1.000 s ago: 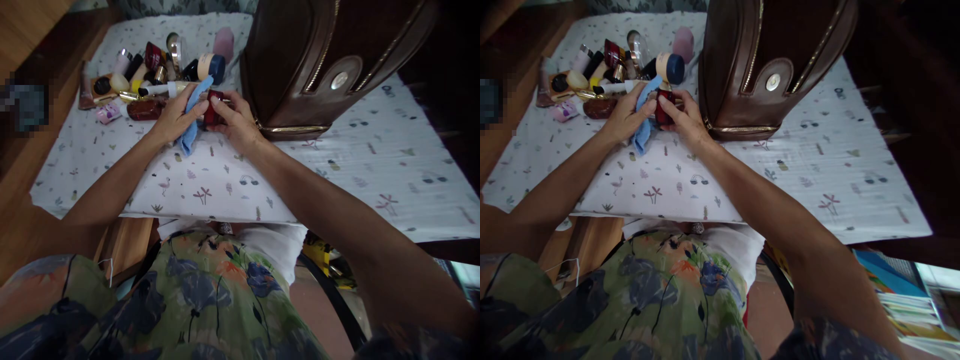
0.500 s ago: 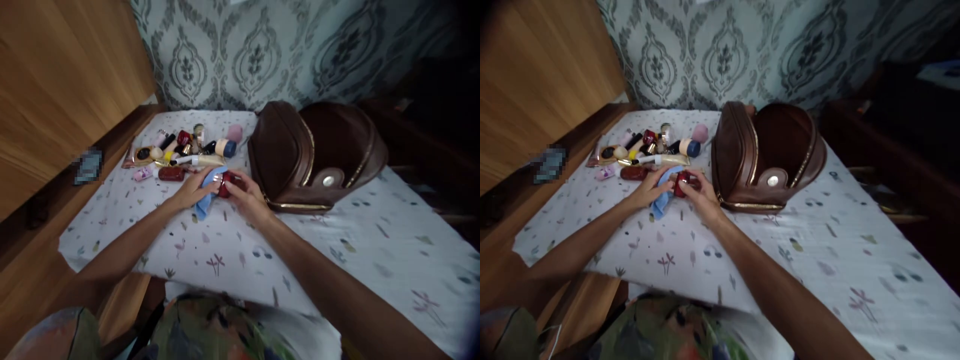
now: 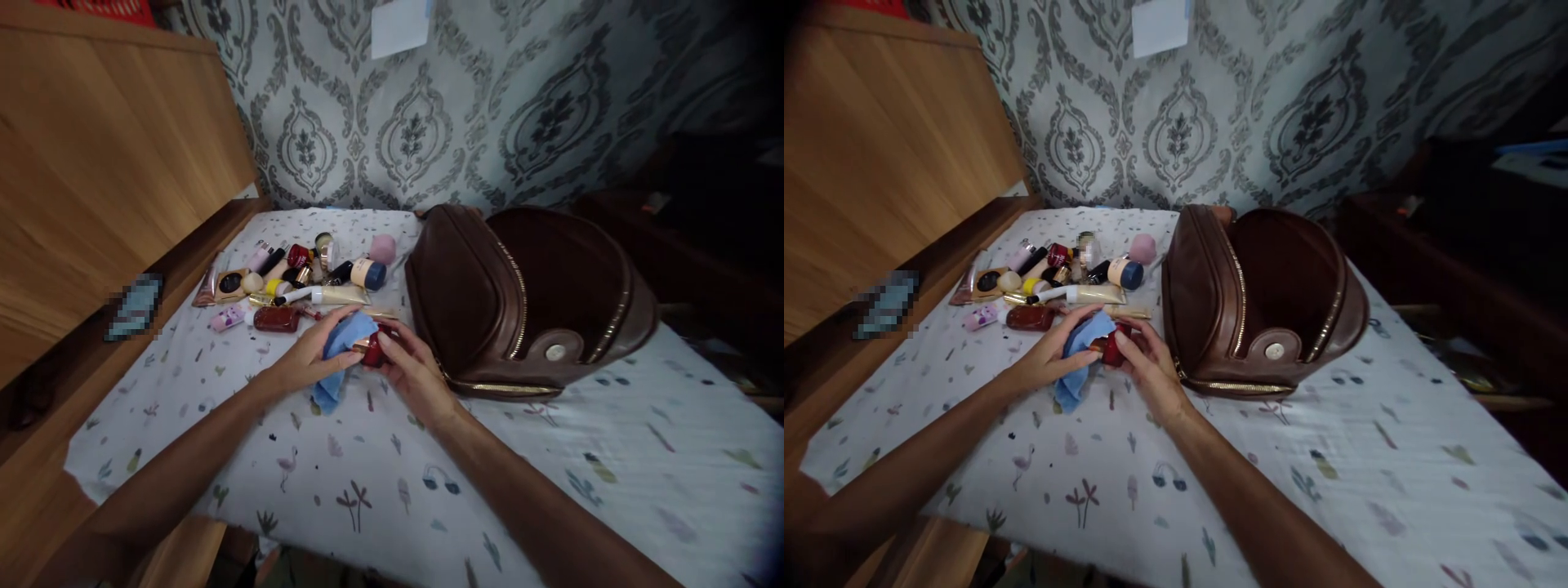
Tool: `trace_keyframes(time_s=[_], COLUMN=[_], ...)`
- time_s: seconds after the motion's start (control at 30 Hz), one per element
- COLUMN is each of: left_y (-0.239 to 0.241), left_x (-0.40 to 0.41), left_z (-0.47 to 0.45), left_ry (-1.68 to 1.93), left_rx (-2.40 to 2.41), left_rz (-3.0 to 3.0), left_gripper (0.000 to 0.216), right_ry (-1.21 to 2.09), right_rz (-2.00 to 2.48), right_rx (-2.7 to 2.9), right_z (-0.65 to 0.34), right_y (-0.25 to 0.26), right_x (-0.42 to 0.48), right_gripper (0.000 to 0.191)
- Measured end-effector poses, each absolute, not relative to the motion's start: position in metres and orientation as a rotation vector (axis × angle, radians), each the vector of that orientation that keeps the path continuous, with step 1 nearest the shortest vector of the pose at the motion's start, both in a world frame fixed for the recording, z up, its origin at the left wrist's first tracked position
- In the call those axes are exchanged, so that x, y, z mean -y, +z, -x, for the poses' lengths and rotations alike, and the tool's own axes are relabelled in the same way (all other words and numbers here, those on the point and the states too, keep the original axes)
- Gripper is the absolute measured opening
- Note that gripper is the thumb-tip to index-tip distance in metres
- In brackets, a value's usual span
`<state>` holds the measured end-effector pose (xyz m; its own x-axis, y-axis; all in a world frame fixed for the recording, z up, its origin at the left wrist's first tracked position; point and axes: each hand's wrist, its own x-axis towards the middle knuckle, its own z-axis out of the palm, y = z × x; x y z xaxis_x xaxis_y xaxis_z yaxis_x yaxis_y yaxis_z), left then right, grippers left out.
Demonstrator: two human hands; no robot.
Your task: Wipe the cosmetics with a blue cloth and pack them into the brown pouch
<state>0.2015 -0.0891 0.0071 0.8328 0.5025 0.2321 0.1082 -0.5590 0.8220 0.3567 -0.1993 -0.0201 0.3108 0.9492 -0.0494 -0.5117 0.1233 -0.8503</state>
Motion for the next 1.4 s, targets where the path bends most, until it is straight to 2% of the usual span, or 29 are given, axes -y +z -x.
trace_keyframes(time_s=[0.1,0.27,0.57,0.77,1.03,1.2,1.4], left_y=[0.006,0.007,0.002,0.001,0.001,0.006,0.002], left_x=[0.09,0.09,0.091,0.089,0.098,0.098,0.102], left_z=[-0.201,-0.202,-0.202,-0.205,-0.206,-0.205,-0.203], left_ry=[0.53,0.494,0.609,0.783,0.672,0.704,0.81], left_rx=[-0.527,-0.518,-0.445,-0.527,-0.429,-0.353,-0.321], left_rz=[-2.114,-2.139,-2.093,-1.942,-2.207,-2.241,-2.248], left_gripper=[0.07,0.056,0.067,0.05,0.054,0.039,0.044], right_ry=[1.098,1.083,1.153,1.231,1.286,1.363,1.399], right_rz=[0.923,0.945,0.877,0.772,0.758,0.821,0.774], right_rx=[0.658,0.694,0.599,0.443,0.499,0.624,0.682], right_z=[-0.355,-0.354,-0.354,-0.355,-0.352,-0.355,-0.359], right_y=[-0.021,-0.024,-0.02,-0.017,-0.014,-0.015,-0.016], right_x=[0.2,0.2,0.201,0.201,0.202,0.203,0.203], right_gripper=[0.04,0.041,0.037,0.035,0.038,0.036,0.039])
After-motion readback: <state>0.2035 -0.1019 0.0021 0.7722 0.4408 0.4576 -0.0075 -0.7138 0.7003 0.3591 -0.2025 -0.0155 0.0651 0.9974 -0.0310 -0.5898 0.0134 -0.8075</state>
